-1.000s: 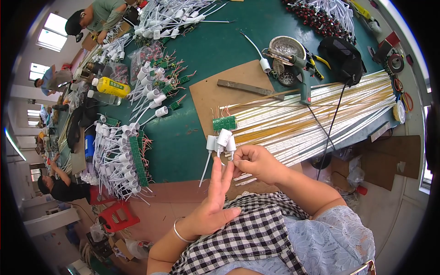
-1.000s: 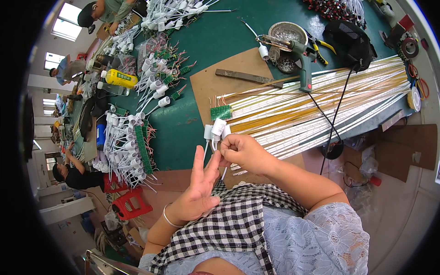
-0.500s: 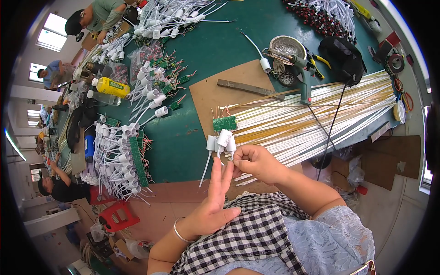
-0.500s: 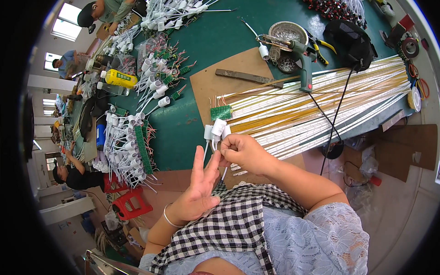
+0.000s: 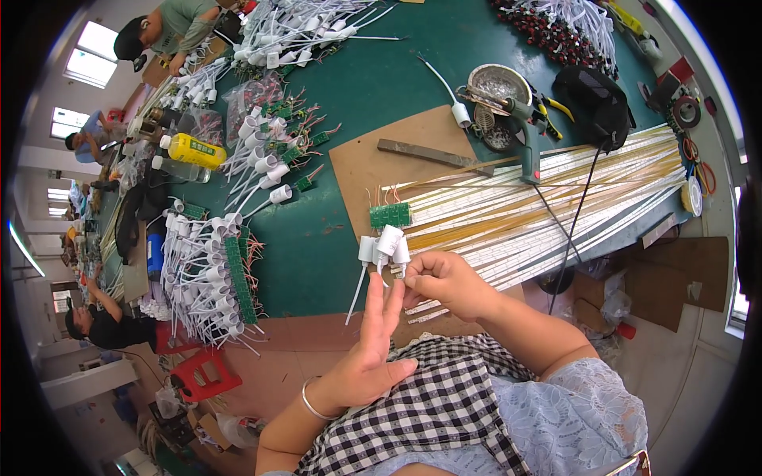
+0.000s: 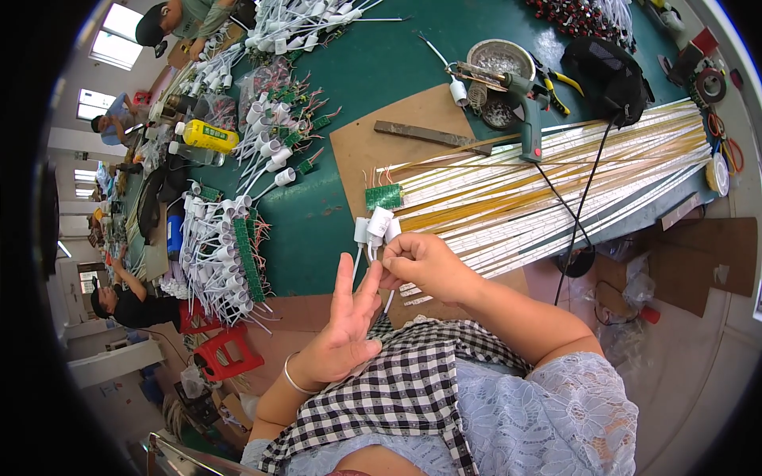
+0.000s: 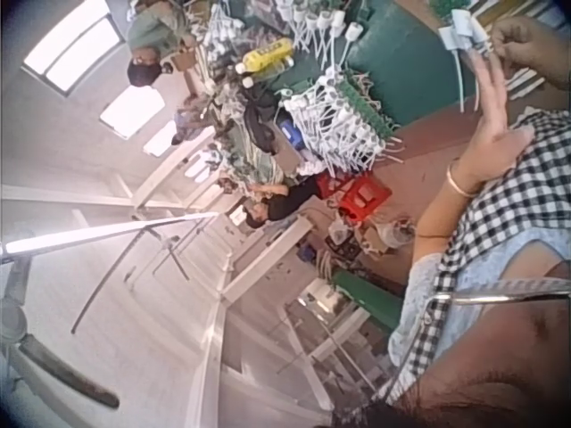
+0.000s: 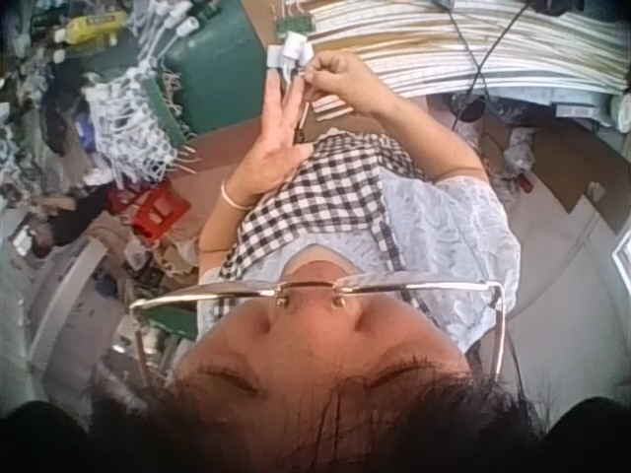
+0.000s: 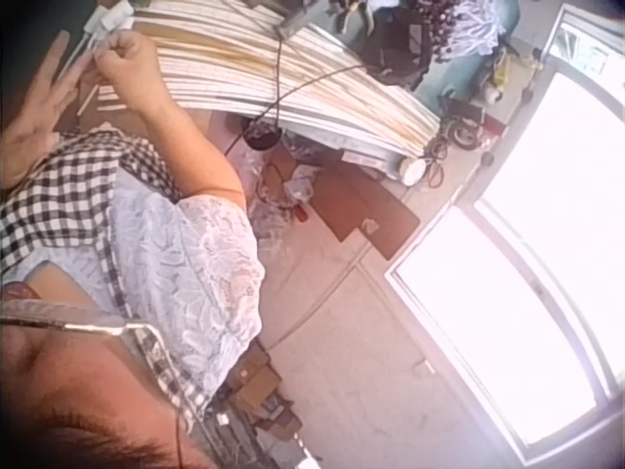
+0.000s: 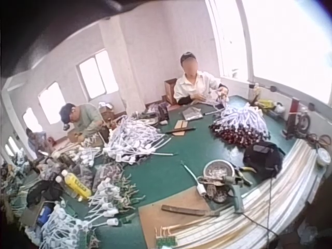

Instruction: The person assembles LED light components onto circuit boards by hand, attaching LED strips, wires, and connectors.

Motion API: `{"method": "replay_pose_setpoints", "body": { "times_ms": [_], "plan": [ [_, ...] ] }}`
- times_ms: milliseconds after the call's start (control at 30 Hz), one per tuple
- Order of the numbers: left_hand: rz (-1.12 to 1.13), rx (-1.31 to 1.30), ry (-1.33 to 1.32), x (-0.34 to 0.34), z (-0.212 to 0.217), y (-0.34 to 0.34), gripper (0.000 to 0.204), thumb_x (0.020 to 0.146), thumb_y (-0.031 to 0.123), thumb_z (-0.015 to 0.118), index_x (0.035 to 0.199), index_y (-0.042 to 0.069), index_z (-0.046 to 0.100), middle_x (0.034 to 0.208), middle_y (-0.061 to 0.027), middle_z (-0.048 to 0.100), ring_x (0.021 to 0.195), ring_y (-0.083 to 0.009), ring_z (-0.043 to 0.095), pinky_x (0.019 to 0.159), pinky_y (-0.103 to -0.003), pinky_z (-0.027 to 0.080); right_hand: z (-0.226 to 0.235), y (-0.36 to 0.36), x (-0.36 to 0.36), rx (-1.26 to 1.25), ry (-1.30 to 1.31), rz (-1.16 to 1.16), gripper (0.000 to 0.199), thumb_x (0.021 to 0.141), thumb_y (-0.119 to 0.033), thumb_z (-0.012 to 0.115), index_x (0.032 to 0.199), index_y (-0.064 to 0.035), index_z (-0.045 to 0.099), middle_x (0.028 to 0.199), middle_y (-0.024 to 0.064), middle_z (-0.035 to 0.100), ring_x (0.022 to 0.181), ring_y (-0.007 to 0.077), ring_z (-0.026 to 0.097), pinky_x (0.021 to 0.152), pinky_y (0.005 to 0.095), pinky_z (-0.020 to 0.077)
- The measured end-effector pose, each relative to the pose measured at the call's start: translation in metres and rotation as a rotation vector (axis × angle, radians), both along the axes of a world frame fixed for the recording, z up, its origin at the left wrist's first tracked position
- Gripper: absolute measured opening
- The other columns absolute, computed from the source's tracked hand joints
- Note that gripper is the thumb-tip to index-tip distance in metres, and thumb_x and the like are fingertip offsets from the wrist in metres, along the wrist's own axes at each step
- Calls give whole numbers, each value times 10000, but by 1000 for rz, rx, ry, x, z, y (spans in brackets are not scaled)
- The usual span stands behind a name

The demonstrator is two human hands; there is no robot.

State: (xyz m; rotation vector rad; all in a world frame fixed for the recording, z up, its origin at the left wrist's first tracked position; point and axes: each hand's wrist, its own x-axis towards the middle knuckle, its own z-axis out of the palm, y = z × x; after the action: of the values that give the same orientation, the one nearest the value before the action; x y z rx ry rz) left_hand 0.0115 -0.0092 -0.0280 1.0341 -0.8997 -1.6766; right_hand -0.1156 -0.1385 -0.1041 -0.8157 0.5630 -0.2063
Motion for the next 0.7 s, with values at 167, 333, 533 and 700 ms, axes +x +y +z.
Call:
{"method": "replay_pose_setpoints", "body": {
  "times_ms": [167, 333, 533, 700],
  "plan": [
    [271, 68, 83, 4, 0, 0, 900, 806, -10, 536, 1434, 72, -103, 1498, -213, 31, 1396, -251, 48, 1096, -382, 64, -2, -6, -8, 186, 9, -42, 112, 878, -119, 567, 843, -13, 567, 805, 61, 626, 739, 125, 620, 651, 236, 508],
    [809, 65, -405, 46, -59, -12, 304, 848, 18, 549, 1150, 4, 517, 959, -47, 579, 880, -117, 546, 779, -229, 429, -42, -29, -28, -607, 366, -111, 167, 891, -159, 576, 807, -35, 502, 676, -3, 517, 625, 58, 462, 545, 210, 385],
    [671, 112, -833, 100, -143, -60, 337, 909, 298, 493, 974, -8, 618, 831, -121, 653, 728, -179, 612, 677, -292, 473, -54, -50, 12, -1377, 698, -164, 309, 860, -346, 555, 806, -58, 655, 709, 101, 610, 738, 271, 597, 632, 372, 449],
    [474, 305, -838, 81, -157, -98, 396, 815, 275, 637, 1087, -6, 571, 854, -112, 641, 756, -204, 611, 702, -310, 477, -59, -49, 51, -1562, 761, 4, 330, 778, -389, 626, 792, -60, 648, 743, 101, 619, 834, 292, 581, 697, 416, 435]
  ]
}}
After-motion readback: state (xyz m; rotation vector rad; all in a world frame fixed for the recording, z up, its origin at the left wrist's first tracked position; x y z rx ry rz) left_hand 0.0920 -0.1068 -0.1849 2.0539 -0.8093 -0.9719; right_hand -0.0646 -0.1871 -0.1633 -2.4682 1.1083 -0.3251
